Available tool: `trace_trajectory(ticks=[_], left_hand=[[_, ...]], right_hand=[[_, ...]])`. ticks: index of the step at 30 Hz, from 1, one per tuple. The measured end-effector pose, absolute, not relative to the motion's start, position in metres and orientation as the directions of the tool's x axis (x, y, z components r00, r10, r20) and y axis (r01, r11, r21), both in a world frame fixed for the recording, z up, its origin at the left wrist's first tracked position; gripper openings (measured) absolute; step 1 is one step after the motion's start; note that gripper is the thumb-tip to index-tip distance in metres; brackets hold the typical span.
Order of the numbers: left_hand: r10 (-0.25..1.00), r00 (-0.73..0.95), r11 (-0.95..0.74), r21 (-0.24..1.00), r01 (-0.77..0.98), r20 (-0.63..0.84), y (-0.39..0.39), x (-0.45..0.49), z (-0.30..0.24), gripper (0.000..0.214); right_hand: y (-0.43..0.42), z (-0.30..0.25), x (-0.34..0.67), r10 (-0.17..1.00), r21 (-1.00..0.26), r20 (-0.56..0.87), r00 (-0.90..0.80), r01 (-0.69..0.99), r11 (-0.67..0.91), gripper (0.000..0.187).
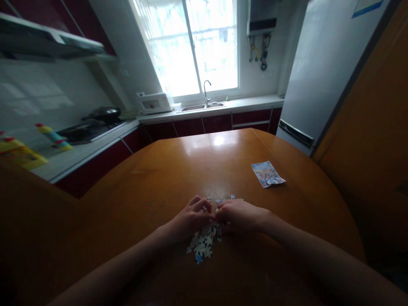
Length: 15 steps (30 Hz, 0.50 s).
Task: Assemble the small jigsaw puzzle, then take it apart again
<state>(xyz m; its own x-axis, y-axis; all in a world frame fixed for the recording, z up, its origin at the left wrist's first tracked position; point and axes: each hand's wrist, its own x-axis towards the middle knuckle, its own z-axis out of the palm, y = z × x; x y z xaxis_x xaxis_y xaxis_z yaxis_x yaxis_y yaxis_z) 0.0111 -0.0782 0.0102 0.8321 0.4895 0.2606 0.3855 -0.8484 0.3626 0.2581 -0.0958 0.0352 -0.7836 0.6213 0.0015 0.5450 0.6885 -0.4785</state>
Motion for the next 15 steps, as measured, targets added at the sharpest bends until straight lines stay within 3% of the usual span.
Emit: trace_trajectory(ticks=[9, 15], left_hand=[[0.59, 0.744, -0.779, 0.462, 0.424, 0.312, -0.068, 0.004, 0.018, 0.018], [0.555, 0.831, -0.742, 0.464, 0.483, 0.023, -0.053, -0.021, 0.054, 0.024]], right_hand=[[-0.097, 0.036, 0.259, 0.616, -0.493, 0.035, -0.787, 0.523, 0.696, 0.005], [-0.098, 0.037, 0.258, 0.608, -0.499, 0.042, -0.793, 0.511, 0.7, 0.009]])
